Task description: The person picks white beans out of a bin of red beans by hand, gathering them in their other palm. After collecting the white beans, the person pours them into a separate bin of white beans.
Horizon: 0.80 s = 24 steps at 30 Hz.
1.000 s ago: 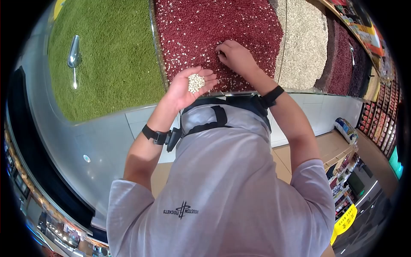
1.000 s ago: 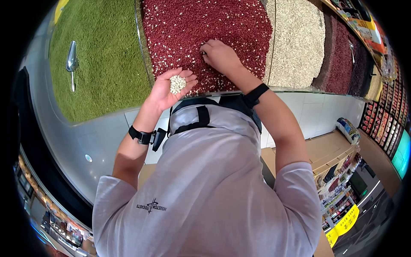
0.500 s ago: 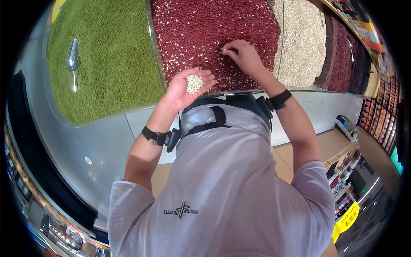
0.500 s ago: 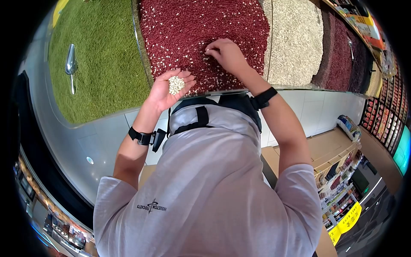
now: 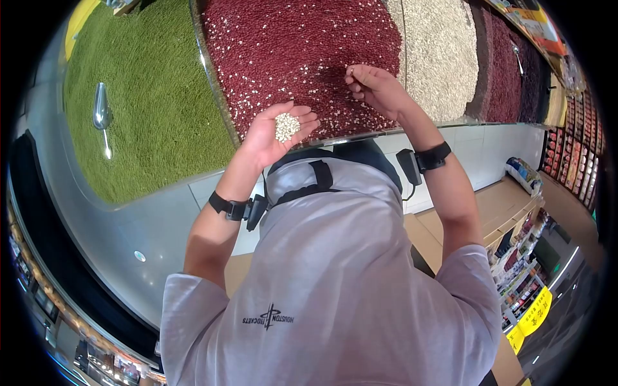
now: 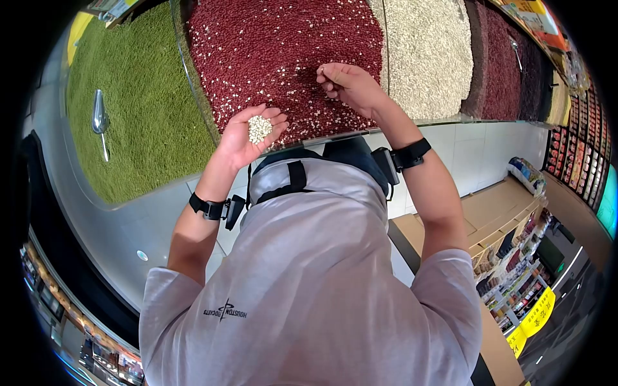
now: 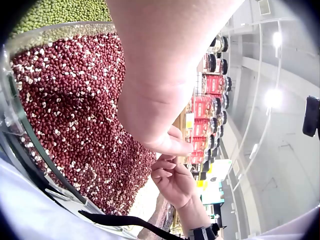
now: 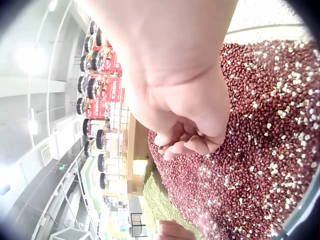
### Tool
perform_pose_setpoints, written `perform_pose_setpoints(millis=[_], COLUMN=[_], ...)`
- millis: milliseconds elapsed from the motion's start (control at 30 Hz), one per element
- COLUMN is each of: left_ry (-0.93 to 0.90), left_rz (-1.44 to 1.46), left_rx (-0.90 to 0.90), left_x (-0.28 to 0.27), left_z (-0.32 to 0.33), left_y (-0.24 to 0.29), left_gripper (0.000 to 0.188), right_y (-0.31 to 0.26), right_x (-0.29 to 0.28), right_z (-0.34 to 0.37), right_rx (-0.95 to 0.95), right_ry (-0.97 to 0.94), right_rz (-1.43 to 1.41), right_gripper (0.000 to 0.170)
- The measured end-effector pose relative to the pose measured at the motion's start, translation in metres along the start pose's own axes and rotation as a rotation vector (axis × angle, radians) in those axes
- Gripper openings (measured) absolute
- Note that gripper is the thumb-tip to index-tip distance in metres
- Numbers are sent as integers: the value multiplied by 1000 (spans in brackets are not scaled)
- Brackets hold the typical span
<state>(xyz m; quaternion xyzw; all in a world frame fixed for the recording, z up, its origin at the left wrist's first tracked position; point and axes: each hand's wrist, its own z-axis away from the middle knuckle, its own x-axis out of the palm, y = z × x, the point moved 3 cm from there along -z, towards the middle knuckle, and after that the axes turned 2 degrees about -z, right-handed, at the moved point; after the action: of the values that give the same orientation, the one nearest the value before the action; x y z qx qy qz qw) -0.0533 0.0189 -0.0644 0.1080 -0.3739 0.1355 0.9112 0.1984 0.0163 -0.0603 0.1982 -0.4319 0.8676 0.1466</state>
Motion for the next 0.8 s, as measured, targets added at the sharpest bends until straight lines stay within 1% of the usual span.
perform_pose_setpoints(millis=[100,167,267,300,333,367,400,467,500,567,600,667,700,733,767,800], left_ry=[-7,-26,-20,-18,-16,-15,-7,0,3,6,4,7,-4,-16,-15,-71], left_rz=[-1,6,3,-12,-26,-23,-32,-40,-38,-31,-33,-30,-16,-2,1,10], left_rx=[-13,-24,-17,-15,-12,-9,-4,2,5,12,15,16,8,0,3,14], left_x=[1,2,2,2,1,2,5,7,8,8,8,8,10,11,8,7], left_z=[-3,-4,-6,-8,-9,-9,-8,-7,-7,-5,-4,-1,0,1,0,-1], left_y=[0,-1,-3,-4,-4,-5,-5,-5,-5,-6,-5,-6,-5,-5,-6,-7], left_gripper=[29,29,29,33,38,38,38,38,38,39,39,39,33,27,27,27], right_y=[-3,-6,-5,-9,-13,-16,-14,-25,-28,-41,-40,-35,-34,-31,-28,-25], right_x=[1,0,-8,-4,3,7,7,15,22,46,48,54,61,73,84,94], right_z=[3,3,3,6,10,12,10,13,15,28,27,26,28,30,31,31], right_rx=[-3,-33,-64,-64,-71,-76,-74,-711,-711,-943,-946,-906,-906,-895,-881,-925], right_ry=[53,127,130,128,146,164,161,361,359,526,519,328,323,222,123,24], right_rz=[55,147,216,217,298,378,379,1378,1379,1638,1639,1483,1484,1450,1414,1425], right_gripper=[21,21,20,20,19,19,19,16,16,13,13,12,12,12,12,12])
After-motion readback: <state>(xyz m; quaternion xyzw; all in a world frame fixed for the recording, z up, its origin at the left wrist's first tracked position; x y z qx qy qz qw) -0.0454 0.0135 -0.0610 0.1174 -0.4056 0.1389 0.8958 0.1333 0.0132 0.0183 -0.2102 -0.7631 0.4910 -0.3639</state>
